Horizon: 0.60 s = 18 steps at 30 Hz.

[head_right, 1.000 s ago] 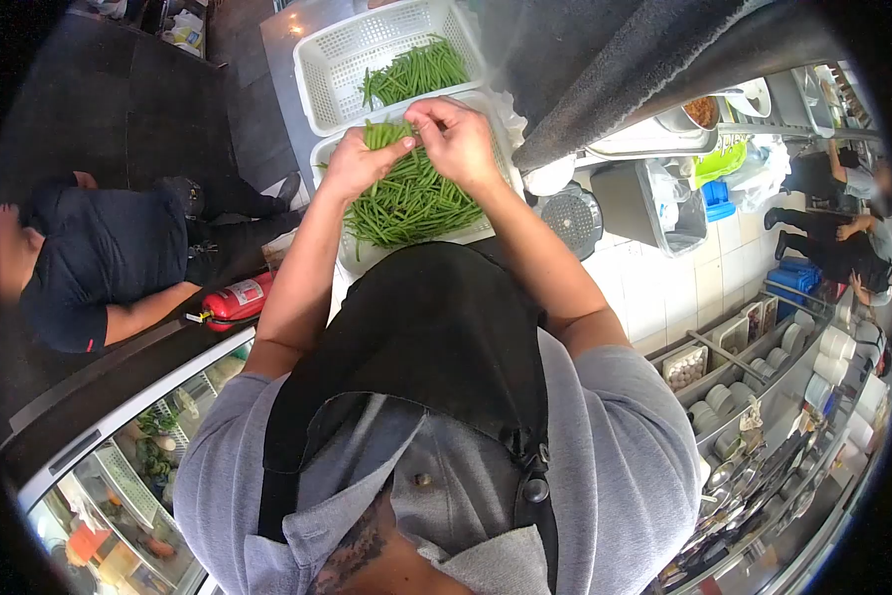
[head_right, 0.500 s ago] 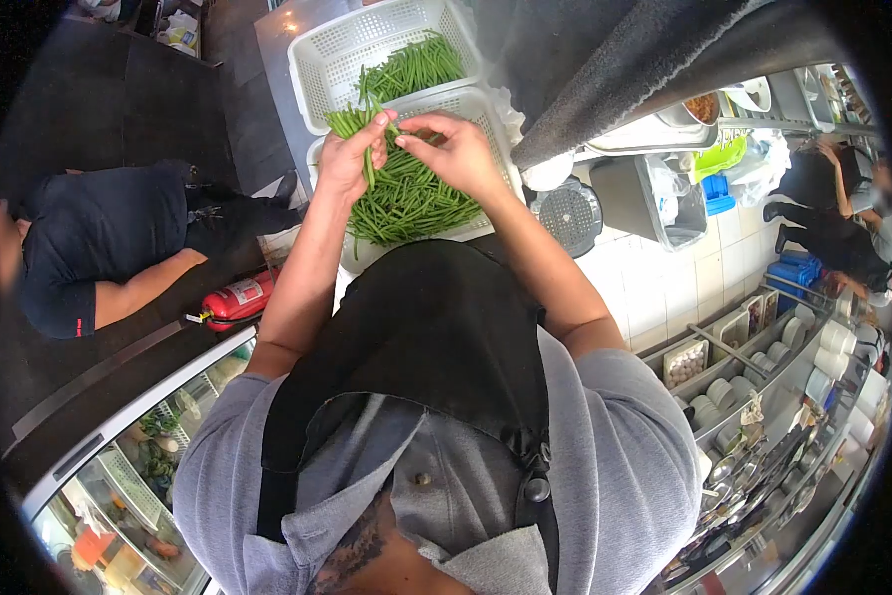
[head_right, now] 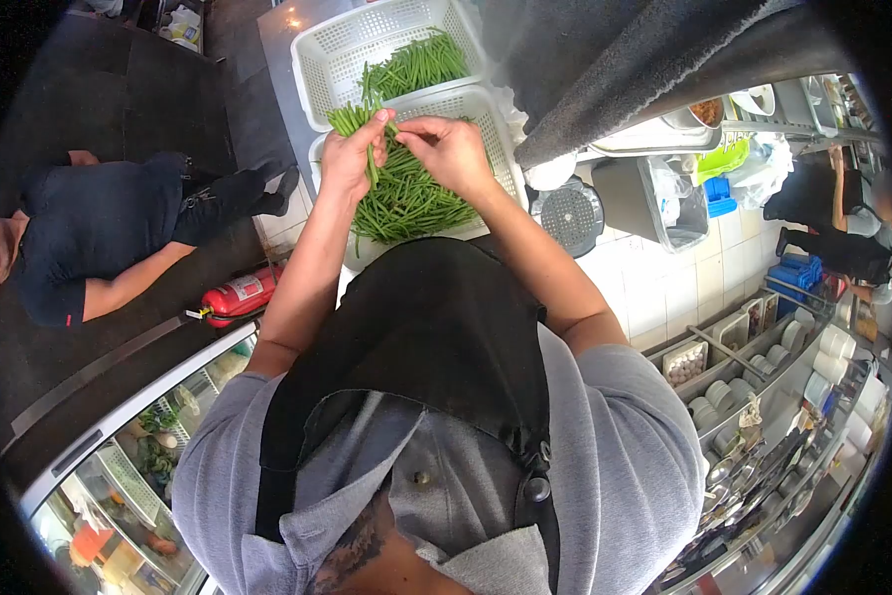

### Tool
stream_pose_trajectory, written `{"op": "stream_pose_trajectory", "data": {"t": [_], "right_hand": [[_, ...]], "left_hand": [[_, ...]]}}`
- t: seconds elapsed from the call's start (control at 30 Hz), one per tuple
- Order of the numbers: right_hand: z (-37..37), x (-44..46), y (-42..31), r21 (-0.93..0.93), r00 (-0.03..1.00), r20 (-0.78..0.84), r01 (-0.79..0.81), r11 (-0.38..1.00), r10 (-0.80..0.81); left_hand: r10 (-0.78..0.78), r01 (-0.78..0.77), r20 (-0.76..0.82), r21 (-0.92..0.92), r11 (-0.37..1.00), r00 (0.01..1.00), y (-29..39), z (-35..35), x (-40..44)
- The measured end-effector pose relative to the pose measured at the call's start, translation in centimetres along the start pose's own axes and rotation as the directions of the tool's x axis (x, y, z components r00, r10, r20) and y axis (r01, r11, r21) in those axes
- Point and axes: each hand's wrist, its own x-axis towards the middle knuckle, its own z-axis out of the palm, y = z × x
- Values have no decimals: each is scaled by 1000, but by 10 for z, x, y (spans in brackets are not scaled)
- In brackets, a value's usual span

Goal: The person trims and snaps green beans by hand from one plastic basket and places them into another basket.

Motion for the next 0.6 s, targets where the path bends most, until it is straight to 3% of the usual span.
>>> {"op": "stream_pose_trajectory", "data": {"t": [0.03,0.23,0.43,0.57,0.6], "right_hand": [[-2,0,-3,-34,998,17,-66,997,67],[-6,4,21,129,994,61,-93,987,86],[-11,1,35,180,991,43,-135,974,130],[1,-4,27,209,998,31,-64,976,59],[2,-5,22,117,999,23,-46,992,44]], "left_hand": [[-1,1,-9,4,1000,1000,0,-1,1],[-7,6,-29,-14,1000,1000,2,-5,2],[12,-15,-59,-46,999,998,2,-7,5],[21,-25,-68,-45,999,997,-2,-1,3],[20,-23,-66,-44,999,998,-2,1,2]]}}
